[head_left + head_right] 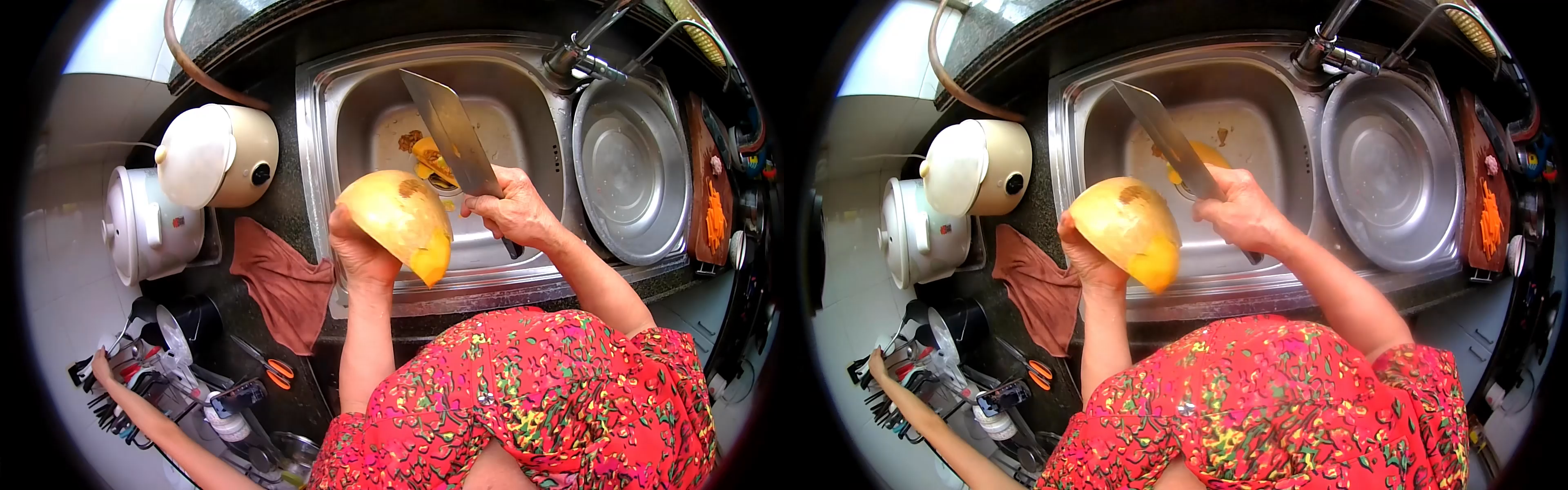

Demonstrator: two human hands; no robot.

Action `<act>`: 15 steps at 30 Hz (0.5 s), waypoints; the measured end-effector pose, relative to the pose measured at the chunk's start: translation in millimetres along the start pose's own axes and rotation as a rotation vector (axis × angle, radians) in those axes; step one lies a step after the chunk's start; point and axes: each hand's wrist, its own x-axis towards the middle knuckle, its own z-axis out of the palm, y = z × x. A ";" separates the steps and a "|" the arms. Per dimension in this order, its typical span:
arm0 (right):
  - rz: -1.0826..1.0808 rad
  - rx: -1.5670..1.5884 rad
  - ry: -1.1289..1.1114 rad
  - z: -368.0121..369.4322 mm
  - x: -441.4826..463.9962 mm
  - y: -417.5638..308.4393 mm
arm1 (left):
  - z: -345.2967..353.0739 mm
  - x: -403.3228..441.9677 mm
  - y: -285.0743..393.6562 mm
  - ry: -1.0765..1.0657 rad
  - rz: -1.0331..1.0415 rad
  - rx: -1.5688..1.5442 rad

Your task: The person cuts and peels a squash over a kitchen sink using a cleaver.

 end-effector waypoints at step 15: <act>-0.570 -0.464 0.191 2.7 -14.7 28.1 | 7.3 10.9 -11.8 0.209 -0.063 -0.061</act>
